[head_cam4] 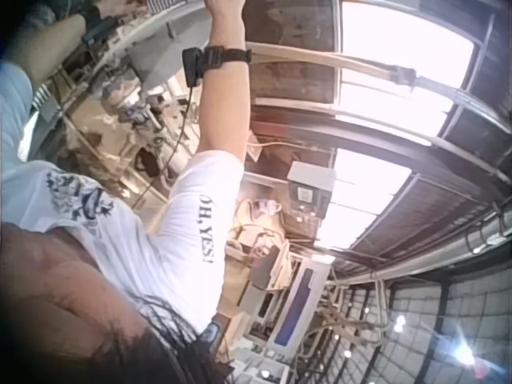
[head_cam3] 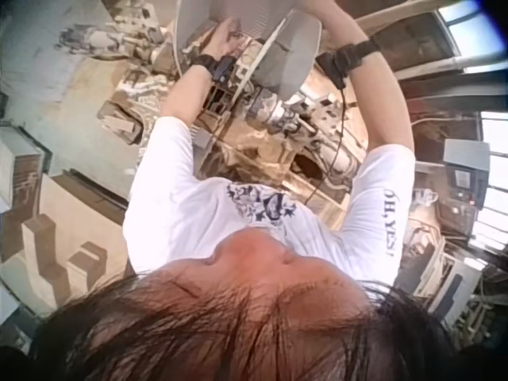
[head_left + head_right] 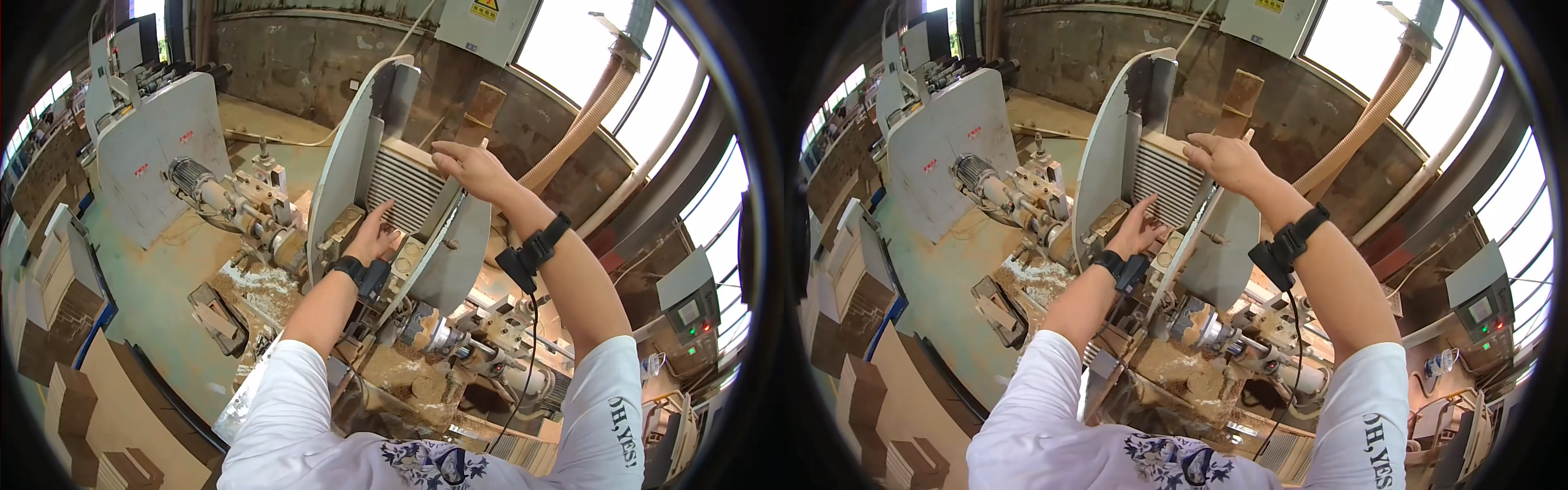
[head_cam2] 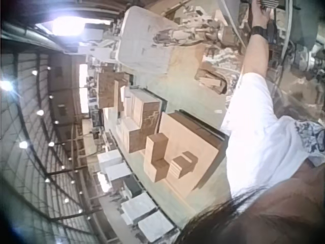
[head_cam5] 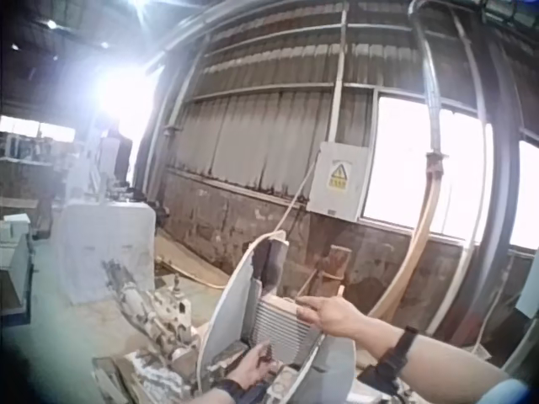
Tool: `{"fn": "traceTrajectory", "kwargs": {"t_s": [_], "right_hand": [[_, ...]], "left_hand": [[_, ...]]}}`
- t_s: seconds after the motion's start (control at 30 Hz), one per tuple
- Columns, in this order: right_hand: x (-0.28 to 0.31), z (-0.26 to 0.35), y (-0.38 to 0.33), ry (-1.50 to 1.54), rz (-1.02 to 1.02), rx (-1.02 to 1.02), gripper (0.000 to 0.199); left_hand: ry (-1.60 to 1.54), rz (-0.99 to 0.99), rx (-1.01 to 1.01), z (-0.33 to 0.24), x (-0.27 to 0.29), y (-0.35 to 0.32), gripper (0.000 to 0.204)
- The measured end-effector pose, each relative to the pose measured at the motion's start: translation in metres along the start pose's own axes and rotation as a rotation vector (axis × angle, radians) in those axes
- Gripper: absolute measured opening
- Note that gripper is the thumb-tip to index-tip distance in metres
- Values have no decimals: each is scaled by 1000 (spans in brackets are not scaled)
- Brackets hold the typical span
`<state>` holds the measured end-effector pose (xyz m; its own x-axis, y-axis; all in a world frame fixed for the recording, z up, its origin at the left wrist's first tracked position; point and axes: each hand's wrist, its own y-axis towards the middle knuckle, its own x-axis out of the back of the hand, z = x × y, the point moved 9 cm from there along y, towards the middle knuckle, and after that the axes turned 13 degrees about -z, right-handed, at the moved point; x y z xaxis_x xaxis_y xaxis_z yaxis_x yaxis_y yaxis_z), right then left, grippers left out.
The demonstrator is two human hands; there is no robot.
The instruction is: Using woodworking machinery to process and stack wood panels in a factory.
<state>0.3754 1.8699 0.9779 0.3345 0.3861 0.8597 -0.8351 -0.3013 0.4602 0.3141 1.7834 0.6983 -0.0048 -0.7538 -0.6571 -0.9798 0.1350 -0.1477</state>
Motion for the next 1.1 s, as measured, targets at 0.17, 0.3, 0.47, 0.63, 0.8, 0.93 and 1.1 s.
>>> {"fn": "traceTrajectory", "kwargs": {"t_s": [0.17, 0.3, 0.47, 0.63, 0.8, 0.93, 1.1], "right_hand": [[7, -2, -11, 128, -91, 23, 40], [1, -16, -11, 102, -148, 51, 43], [1, -9, -10, 140, -155, 46, 45], [13, -12, -27, 178, -237, 87, 41], [77, -42, -116, 377, -435, -77, 32], [101, -106, -278, 724, -418, -481, 29], [78, -185, -580, 343, -554, -1021, 26]], "left_hand": [[-182, -148, 185, 41, 25, 2, 43], [-335, -229, 354, 88, 52, 15, 36], [-93, -419, 314, 96, 92, 12, 34], [54, -365, 493, 96, 83, -11, 28], [654, 57, -340, -8, 54, -120, 44], [-266, -307, 401, -20, 31, -201, 27], [-231, -273, 533, 50, -71, -312, 26]]}}
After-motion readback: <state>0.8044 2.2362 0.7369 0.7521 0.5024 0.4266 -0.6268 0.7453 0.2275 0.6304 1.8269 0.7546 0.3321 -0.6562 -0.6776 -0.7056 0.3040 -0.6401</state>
